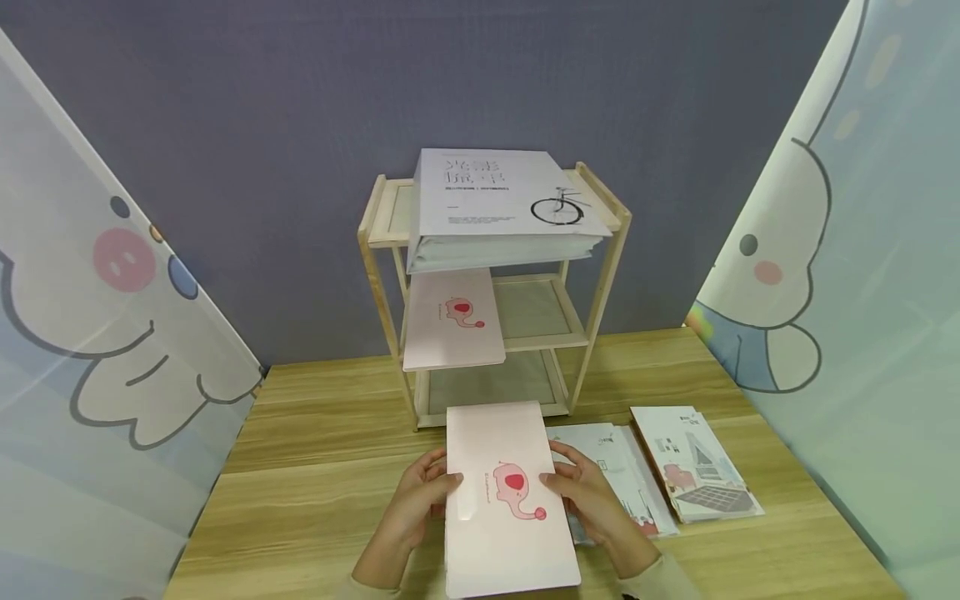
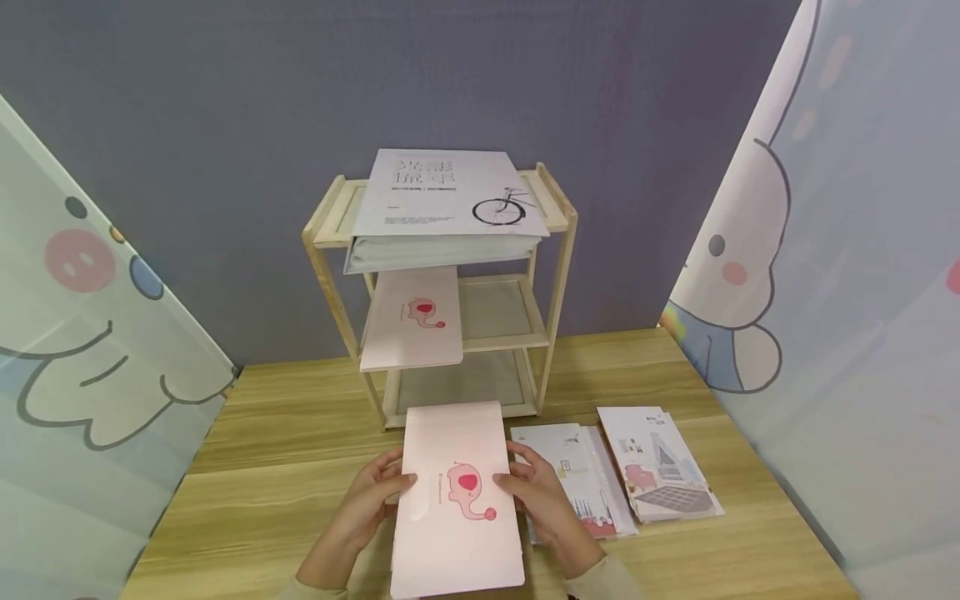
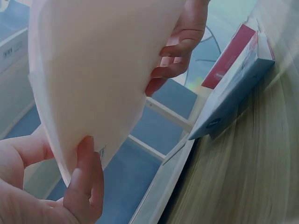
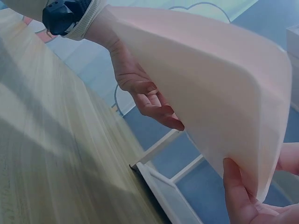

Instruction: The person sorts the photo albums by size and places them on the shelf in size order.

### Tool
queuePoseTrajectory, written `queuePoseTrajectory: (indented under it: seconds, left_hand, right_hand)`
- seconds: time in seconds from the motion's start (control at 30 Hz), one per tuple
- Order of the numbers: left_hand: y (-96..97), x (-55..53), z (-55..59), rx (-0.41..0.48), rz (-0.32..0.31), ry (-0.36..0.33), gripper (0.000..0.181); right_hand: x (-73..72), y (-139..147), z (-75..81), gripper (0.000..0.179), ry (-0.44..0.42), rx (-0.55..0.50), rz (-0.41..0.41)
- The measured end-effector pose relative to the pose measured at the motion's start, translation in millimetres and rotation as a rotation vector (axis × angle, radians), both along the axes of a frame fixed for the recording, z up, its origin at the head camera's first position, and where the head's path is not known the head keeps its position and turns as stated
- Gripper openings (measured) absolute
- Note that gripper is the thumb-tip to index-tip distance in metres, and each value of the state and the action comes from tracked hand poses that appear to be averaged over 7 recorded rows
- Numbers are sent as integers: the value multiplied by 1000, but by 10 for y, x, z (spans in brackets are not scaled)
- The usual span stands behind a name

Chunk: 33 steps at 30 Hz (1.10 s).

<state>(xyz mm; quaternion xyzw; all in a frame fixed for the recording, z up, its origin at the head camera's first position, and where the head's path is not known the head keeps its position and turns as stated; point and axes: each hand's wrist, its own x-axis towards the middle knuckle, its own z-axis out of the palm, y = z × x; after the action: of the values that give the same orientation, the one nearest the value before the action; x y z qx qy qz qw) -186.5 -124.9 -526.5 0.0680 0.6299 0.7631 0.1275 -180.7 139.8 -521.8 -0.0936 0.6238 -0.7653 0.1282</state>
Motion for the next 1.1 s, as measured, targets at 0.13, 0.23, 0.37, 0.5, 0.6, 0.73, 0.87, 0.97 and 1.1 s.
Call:
queuePoseTrajectory:
  seconds: [0.13,0.23,0.37,0.5,0.6,0.73,0.87,0.97,1.1]
  left_hand:
    - [10,-4,44,39,-10,-23,68]
    - [18,-4,72,60,-8,-31,68]
    - [29,4,116,80,-21,-16,67]
    - [39,16,169,97,-29,-17,65]
    - [43,28,215,106,-25,-26,65]
    - [50,32,265,116,-35,-19,64]
    - [59,30,311,128,-48,-11,61]
    - [61,39,362,133,-52,-7,63]
    - [63,57,439,135,-49,-8,64]
  right_hand:
    - [4,18,57,70,13,5,21]
    - [5,26,92,69,17,0,27]
    - [13,39,132,67,24,-23,32]
    - [39,49,181,67,35,-47,39]
    - [61,54,219,67,42,-62,42]
    - [79,72,258,66,36,-70,32]
    - [97,90,305,65,24,-79,16]
    - [111,94,348,65,22,-85,13]
    - [120,96,408,66,44,-82,24]
